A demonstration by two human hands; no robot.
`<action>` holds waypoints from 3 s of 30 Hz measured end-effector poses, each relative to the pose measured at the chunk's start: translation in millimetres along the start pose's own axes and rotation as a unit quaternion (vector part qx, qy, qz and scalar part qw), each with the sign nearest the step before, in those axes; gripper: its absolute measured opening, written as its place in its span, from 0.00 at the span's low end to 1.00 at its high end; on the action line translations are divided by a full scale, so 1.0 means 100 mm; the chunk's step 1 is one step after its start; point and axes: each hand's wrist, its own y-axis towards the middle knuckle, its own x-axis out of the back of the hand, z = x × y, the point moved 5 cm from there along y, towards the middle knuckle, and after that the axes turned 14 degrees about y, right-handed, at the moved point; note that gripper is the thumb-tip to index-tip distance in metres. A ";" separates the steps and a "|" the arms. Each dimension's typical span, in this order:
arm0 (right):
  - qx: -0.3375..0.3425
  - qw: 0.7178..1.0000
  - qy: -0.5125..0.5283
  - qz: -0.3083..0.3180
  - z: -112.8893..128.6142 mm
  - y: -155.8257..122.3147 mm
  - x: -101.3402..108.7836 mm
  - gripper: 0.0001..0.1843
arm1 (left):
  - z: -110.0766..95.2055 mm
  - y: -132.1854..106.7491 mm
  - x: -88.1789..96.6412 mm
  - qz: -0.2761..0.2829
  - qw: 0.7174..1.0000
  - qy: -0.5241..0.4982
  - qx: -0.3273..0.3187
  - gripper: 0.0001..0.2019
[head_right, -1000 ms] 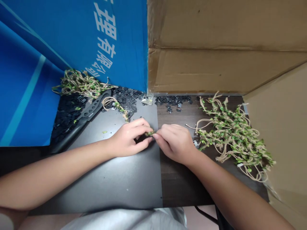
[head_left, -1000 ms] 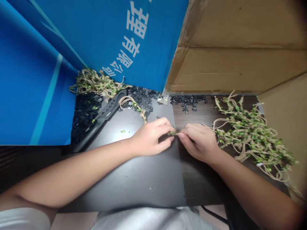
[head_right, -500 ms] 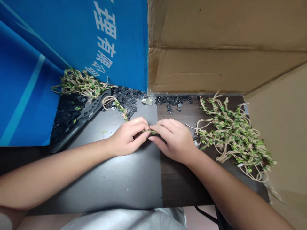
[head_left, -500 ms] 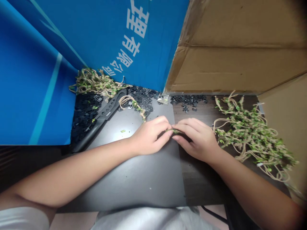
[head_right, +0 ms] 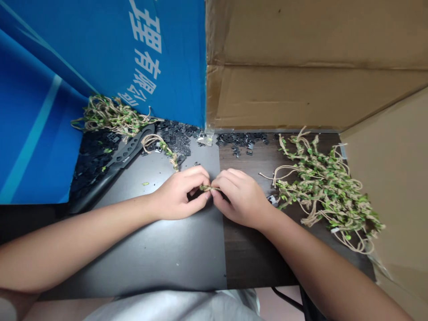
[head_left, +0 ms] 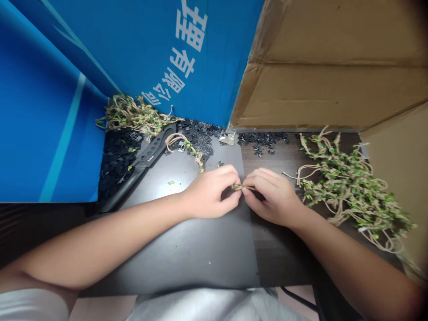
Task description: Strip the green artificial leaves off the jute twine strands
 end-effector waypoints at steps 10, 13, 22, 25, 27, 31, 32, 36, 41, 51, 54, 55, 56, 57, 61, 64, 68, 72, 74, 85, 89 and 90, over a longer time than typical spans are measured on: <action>0.016 0.998 -0.051 -0.017 0.00 0.01 0.00 0.04 | 0.02 0.00 -0.03 -0.035 0.999 0.003 0.038 0.03; 0.020 0.997 -0.065 -0.024 0.01 0.02 0.01 0.05 | 0.03 0.00 -0.03 -0.042 0.998 0.000 0.042 0.03; 0.026 0.995 -0.087 -0.033 0.04 0.03 0.02 0.06 | 0.00 -0.03 -0.02 -0.025 0.998 -0.003 0.055 0.02; 0.032 0.996 -0.084 -0.023 0.05 0.03 -0.01 0.05 | 0.04 -0.05 -0.05 -0.003 0.997 -0.038 0.073 0.12; 0.035 0.996 -0.077 -0.015 0.05 0.02 -0.04 0.05 | 0.05 -0.05 -0.04 -0.003 0.997 -0.024 0.068 0.12; 0.027 0.997 -0.068 -0.003 0.03 0.02 -0.07 0.04 | 0.02 -0.02 0.02 -0.054 0.998 0.034 0.005 0.05; 0.025 0.998 -0.066 0.000 0.03 0.02 -0.07 0.03 | 0.01 -0.01 0.04 -0.067 0.997 0.040 -0.009 0.06; 0.022 0.997 -0.066 0.012 0.03 0.02 -0.06 0.03 | 0.02 -0.01 0.06 -0.089 0.994 0.060 -0.024 0.05; 0.014 0.995 -0.094 -0.006 0.03 0.02 -0.02 0.04 | 0.04 -0.02 0.08 -0.100 0.991 0.084 -0.033 0.04; -0.002 0.994 -0.109 -0.027 -0.04 0.00 0.01 0.06 | 0.02 -0.02 0.11 -0.115 0.989 0.077 -0.050 0.05; -0.008 0.994 -0.105 -0.017 -0.05 0.00 0.00 0.08 | 0.03 -0.02 0.10 -0.111 0.990 0.064 -0.051 0.06; -0.010 0.994 -0.105 -0.013 -0.06 -0.01 0.00 0.08 | 0.04 -0.02 0.10 -0.110 0.991 0.060 -0.049 0.06; -0.013 0.994 -0.105 -0.008 -0.06 -0.01 -0.01 0.08 | 0.04 -0.02 0.09 -0.109 0.991 0.057 -0.047 0.06; -0.014 0.994 -0.105 -0.006 -0.07 -0.01 -0.01 0.08 | 0.04 -0.02 0.09 -0.109 0.991 0.054 -0.046 0.06; -0.015 0.994 -0.108 -0.005 -0.08 -0.03 -0.02 0.07 | 0.03 -0.01 0.09 -0.100 0.993 0.059 -0.038 0.06; -0.026 0.994 -0.103 -0.029 -0.07 -0.02 0.02 0.08 | 0.04 -0.01 0.09 -0.088 0.993 0.072 -0.012 0.06; -0.015 0.991 -0.099 -0.084 -0.01 -0.02 0.08 0.09 | 0.05 -0.01 0.10 -0.091 0.993 0.069 0.009 0.05; 0.002 0.992 -0.101 -0.081 0.02 -0.01 0.07 0.07 | 0.04 -0.01 0.10 -0.095 0.994 0.060 0.014 0.05; 0.006 0.991 -0.104 -0.085 0.02 -0.01 0.06 0.07 | 0.04 0.00 0.11 -0.099 0.994 0.053 0.019 0.04; -0.017 0.992 -0.086 -0.086 0.00 -0.01 0.04 0.06 | 0.06 0.00 0.13 -0.125 0.991 0.027 0.040 0.03; -0.007 0.991 -0.088 -0.099 0.00 -0.01 0.02 0.08 | 0.06 0.01 0.13 -0.125 0.991 0.007 0.038 0.03; -0.005 0.991 -0.088 -0.102 0.01 -0.01 0.02 0.08 | 0.06 0.01 0.13 -0.124 0.992 0.002 0.038 0.03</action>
